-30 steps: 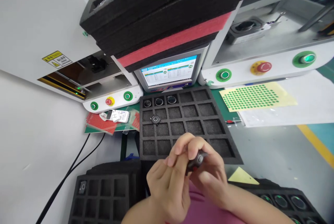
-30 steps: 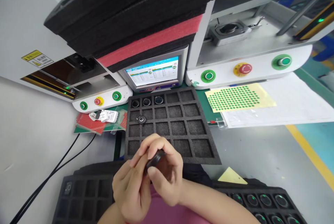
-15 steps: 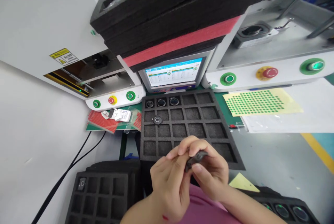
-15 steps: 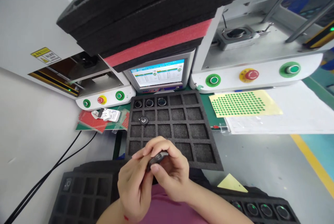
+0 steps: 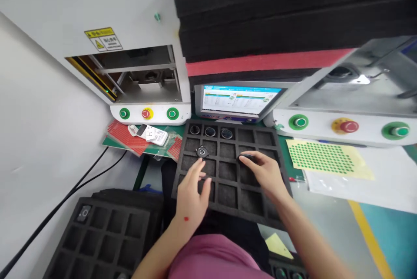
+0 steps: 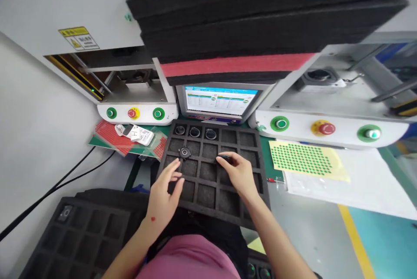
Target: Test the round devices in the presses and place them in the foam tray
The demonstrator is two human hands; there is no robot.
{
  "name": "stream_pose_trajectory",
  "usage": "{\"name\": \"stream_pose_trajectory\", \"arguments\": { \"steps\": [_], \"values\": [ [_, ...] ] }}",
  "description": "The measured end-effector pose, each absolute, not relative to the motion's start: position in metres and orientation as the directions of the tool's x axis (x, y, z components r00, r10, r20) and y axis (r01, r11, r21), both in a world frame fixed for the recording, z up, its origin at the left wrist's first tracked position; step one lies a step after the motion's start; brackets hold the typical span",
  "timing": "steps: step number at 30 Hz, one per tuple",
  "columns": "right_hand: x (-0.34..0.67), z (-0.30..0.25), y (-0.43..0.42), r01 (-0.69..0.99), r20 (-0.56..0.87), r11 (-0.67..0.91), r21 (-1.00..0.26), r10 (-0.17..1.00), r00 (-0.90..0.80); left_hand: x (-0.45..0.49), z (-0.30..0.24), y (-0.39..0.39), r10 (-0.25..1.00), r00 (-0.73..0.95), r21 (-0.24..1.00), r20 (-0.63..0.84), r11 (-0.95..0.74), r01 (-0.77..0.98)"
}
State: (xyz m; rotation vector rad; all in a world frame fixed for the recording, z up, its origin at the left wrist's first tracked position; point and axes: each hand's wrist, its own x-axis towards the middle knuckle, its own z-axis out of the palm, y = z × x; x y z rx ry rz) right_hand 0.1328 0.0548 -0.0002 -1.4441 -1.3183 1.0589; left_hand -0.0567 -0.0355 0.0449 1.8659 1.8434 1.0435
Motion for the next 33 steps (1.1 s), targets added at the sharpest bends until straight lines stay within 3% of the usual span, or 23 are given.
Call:
{"name": "stream_pose_trajectory", "arguments": {
  "steps": [4, 9, 10, 12, 14, 22, 27, 33],
  "values": [
    [0.140, -0.019, 0.076, 0.445, -0.036, -0.016, -0.895, 0.999, -0.038, -0.083, 0.032, -0.040, 0.962, -0.161, 0.587, 0.219, 0.002, 0.810],
    [0.112, 0.020, 0.042, 0.574, 0.179, 0.202, -0.794, 0.979, -0.098, -0.090, 0.043, -0.039, 0.953, -0.241, 0.504, 0.184, 0.119, 0.855],
    [0.102, 0.034, 0.029, 0.560, 0.241, 0.280, -0.779, 0.960, -0.145, -0.091, 0.045, -0.036, 0.946, -0.257, 0.478, 0.195, 0.137, 0.868],
    [0.077, 0.060, 0.003, 0.397, 0.398, 0.551, -0.735, 0.823, -0.406, -0.091, 0.051, -0.031, 0.934, -0.282, 0.425, 0.221, 0.168, 0.889],
    [0.053, 0.077, -0.019, 0.261, 0.484, 0.656, -0.708, 0.720, -0.497, -0.091, 0.055, -0.026, 0.925, -0.291, 0.384, 0.243, 0.184, 0.905],
    [0.029, 0.079, -0.039, 0.258, 0.511, 0.633, -0.730, 0.756, -0.408, -0.088, 0.063, -0.020, 0.896, -0.285, 0.241, 0.341, 0.209, 0.948],
    [0.032, 0.085, -0.038, 0.292, 0.466, 0.586, -0.756, 0.795, -0.389, -0.084, 0.065, -0.020, 0.908, -0.259, 0.255, 0.328, 0.179, 0.950],
    [0.042, 0.091, -0.040, 0.208, 0.531, 0.645, -0.735, 0.740, -0.413, -0.083, 0.068, -0.019, 0.940, -0.321, 0.393, 0.121, 0.251, 0.884]
  ]
}}
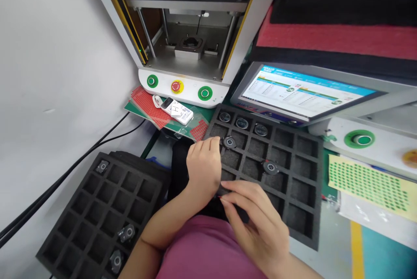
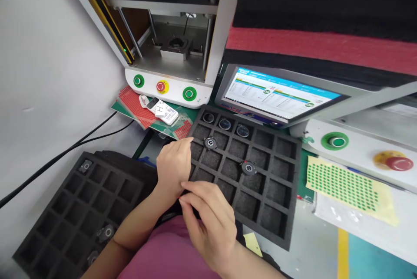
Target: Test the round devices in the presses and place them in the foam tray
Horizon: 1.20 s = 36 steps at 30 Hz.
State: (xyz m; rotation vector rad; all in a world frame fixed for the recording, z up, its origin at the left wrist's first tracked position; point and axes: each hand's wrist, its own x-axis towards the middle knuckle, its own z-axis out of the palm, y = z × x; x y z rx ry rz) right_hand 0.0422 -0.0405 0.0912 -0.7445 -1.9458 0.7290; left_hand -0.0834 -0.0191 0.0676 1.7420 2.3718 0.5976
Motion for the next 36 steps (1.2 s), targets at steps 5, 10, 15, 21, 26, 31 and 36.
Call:
{"name": "stream_pose_trajectory", "arguments": {
  "steps": [5, 10, 15, 21, 26, 31, 36],
  "values": [
    [0.065, 0.075, -0.041, 0.227, 0.512, 0.576, -0.786, 0.811, -0.284, -0.095, 0.044, -0.010, 0.949, -0.316, 0.463, 0.017, 0.273, 0.843],
    [0.079, 0.063, -0.035, 0.169, 0.377, 0.379, -0.910, 0.925, -0.045, -0.090, 0.008, 0.022, 0.962, -0.265, 0.564, -0.064, 0.254, 0.786],
    [0.087, 0.067, -0.027, 0.068, 0.300, 0.296, -0.953, 0.952, 0.058, -0.079, -0.006, 0.044, 0.959, -0.270, 0.642, -0.089, 0.262, 0.721],
    [0.092, 0.065, -0.018, -0.077, 0.213, 0.220, -0.973, 0.973, 0.083, -0.070, -0.001, 0.044, 0.966, -0.242, 0.803, -0.088, 0.213, 0.557],
    [0.093, 0.067, -0.017, -0.263, 0.108, 0.117, -0.958, 0.993, 0.049, -0.051, 0.036, 0.016, 0.985, -0.133, 0.918, -0.112, 0.154, 0.365],
    [0.092, 0.074, -0.022, -0.432, 0.015, 0.005, -0.902, 1.000, -0.020, -0.037, 0.081, -0.017, 0.997, -0.076, 0.942, -0.014, 0.039, 0.332],
    [0.092, 0.082, -0.024, -0.515, -0.007, -0.016, -0.857, 1.000, -0.021, -0.030, 0.095, -0.028, 0.997, -0.039, 0.950, 0.063, -0.048, 0.308]
  ]
}}
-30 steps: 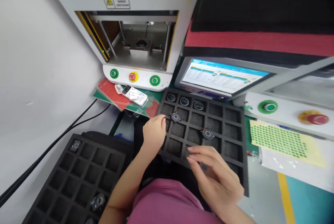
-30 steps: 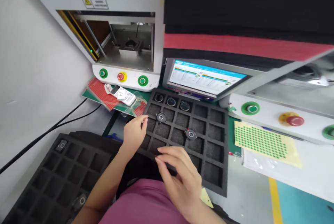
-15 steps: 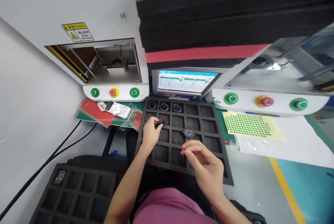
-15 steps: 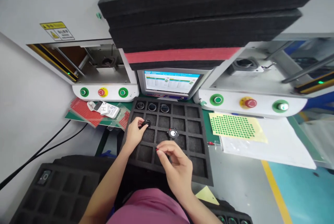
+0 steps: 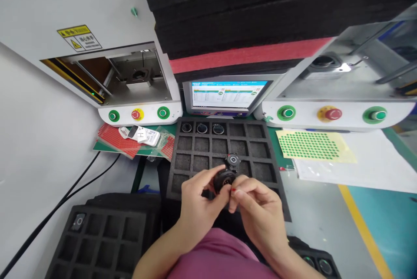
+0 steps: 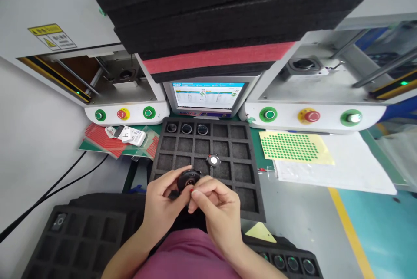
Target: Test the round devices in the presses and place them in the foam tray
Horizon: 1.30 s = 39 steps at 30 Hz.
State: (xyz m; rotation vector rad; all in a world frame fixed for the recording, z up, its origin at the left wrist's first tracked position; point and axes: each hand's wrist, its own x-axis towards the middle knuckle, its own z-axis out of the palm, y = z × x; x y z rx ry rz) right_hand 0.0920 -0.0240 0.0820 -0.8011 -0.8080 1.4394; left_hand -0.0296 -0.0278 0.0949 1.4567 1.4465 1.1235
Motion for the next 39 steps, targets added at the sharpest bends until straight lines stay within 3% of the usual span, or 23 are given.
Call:
{"name": "stream_pose_trajectory", "arguments": {
  "steps": [8, 13, 21, 27, 33, 39],
  "values": [
    [0.100, 0.089, -0.025, -0.551, -0.049, -0.061, -0.832, 0.998, -0.037, -0.034, 0.103, -0.030, 0.954, 0.277, 0.970, 0.115, -0.168, 0.176],
    [0.103, 0.094, -0.030, -0.486, -0.003, -0.008, -0.874, 1.000, -0.011, -0.039, 0.110, -0.029, 0.917, 0.392, 0.991, 0.069, -0.107, 0.077],
    [0.115, 0.094, -0.028, -0.580, -0.122, -0.258, -0.773, 0.957, -0.263, -0.065, 0.120, -0.008, 0.791, 0.601, 0.983, 0.110, -0.178, 0.054],
    [0.120, 0.097, -0.023, -0.554, -0.185, -0.491, -0.673, 0.836, -0.517, -0.072, 0.126, -0.005, 0.817, 0.567, 0.978, 0.101, -0.186, 0.092],
    [0.112, 0.101, -0.027, -0.561, -0.198, -0.444, -0.699, 0.874, -0.444, -0.066, 0.120, -0.011, 0.917, 0.400, 0.998, -0.013, 0.036, -0.051],
    [0.108, 0.102, -0.030, -0.565, -0.201, -0.420, -0.710, 0.890, -0.408, -0.064, 0.121, -0.014, 0.940, 0.337, 0.992, -0.055, 0.089, -0.085]
  ]
}}
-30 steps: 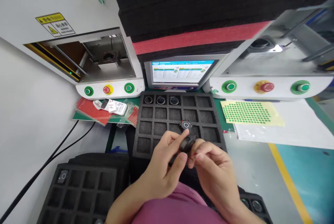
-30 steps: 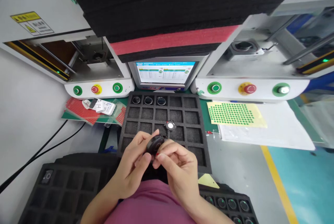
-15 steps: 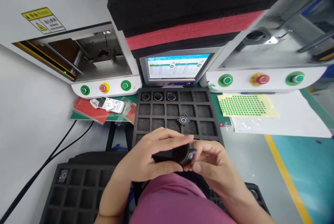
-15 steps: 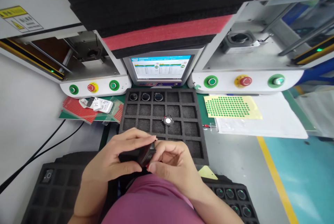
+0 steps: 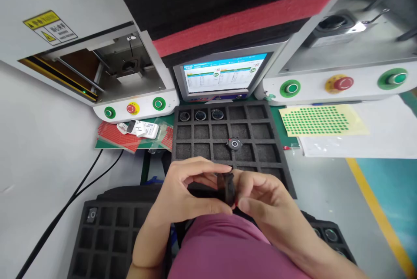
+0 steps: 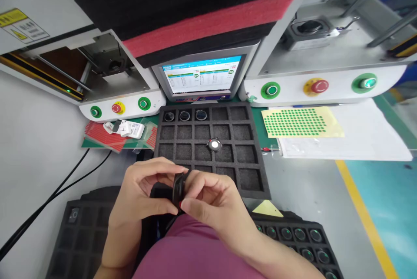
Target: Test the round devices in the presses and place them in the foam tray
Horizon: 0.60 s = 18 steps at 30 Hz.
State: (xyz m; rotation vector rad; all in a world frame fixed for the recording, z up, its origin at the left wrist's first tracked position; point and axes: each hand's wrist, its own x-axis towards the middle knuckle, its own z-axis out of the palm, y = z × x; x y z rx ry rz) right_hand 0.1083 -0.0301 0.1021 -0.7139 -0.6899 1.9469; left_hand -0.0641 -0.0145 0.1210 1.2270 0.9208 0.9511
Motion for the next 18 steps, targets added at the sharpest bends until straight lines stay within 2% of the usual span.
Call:
{"name": "stream_pose_trajectory", "arguments": {
  "steps": [11, 15, 18],
  "values": [
    [0.1057, 0.1078, -0.0325, -0.535, -0.175, -0.353, -0.767, 0.918, -0.355, -0.0637, 0.1198, -0.0168, 0.948, 0.316, 0.994, -0.040, 0.070, -0.083],
    [0.1045, 0.1090, -0.0326, -0.522, -0.173, -0.329, -0.787, 0.930, -0.325, -0.0626, 0.1214, -0.0194, 0.958, 0.286, 0.999, 0.004, 0.012, -0.053],
    [0.1021, 0.1073, -0.0339, -0.556, -0.183, -0.361, -0.749, 0.919, -0.350, -0.0627, 0.1240, -0.0231, 0.969, 0.241, 0.998, 0.061, -0.057, -0.024]
  ]
}}
